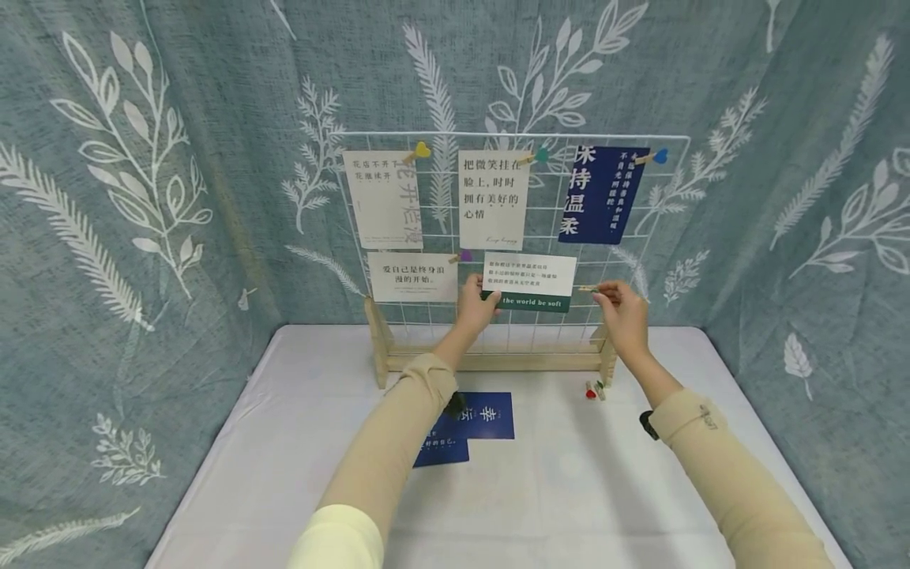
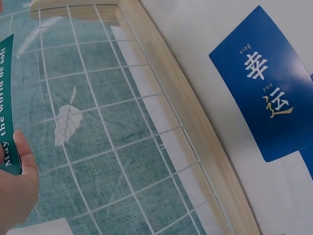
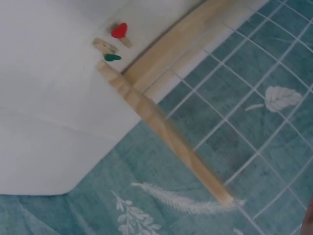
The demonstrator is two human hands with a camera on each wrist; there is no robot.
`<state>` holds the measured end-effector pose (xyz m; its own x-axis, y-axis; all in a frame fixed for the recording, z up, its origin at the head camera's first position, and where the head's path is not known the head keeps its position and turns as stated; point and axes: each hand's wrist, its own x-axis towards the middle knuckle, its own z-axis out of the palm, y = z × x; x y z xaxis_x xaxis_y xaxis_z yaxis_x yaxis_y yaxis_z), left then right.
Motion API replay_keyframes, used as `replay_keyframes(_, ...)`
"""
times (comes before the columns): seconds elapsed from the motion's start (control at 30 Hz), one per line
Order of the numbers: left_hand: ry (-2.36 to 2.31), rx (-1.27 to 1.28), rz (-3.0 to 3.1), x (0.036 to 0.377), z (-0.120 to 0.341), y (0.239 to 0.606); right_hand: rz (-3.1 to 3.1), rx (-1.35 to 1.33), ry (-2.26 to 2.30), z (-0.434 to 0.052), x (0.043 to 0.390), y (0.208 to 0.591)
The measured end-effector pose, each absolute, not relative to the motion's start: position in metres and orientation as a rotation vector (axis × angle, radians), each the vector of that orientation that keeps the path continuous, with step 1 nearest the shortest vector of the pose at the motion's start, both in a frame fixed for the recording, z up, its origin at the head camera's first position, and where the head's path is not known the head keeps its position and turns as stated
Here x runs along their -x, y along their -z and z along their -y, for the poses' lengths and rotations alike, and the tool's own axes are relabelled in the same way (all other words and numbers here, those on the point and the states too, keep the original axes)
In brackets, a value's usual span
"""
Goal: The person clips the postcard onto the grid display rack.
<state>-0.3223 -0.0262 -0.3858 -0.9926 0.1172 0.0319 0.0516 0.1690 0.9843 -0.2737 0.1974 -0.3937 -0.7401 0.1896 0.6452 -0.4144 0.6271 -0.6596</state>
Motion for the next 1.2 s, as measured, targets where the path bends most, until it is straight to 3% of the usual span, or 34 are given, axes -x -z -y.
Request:
replay_keyframes(0.73, -2.128, -0.11, -2.389, 0.325, 0.006, 0.382, 1.95, 0.055, -1.491, -0.194, 0.305, 0.349)
replay_keyframes(1.2, -2.187, -0.004, -2.452, 0.334, -0.005, 0.39, 1.855, -0.024, -1.812, -0.194, 0.321, 0.348)
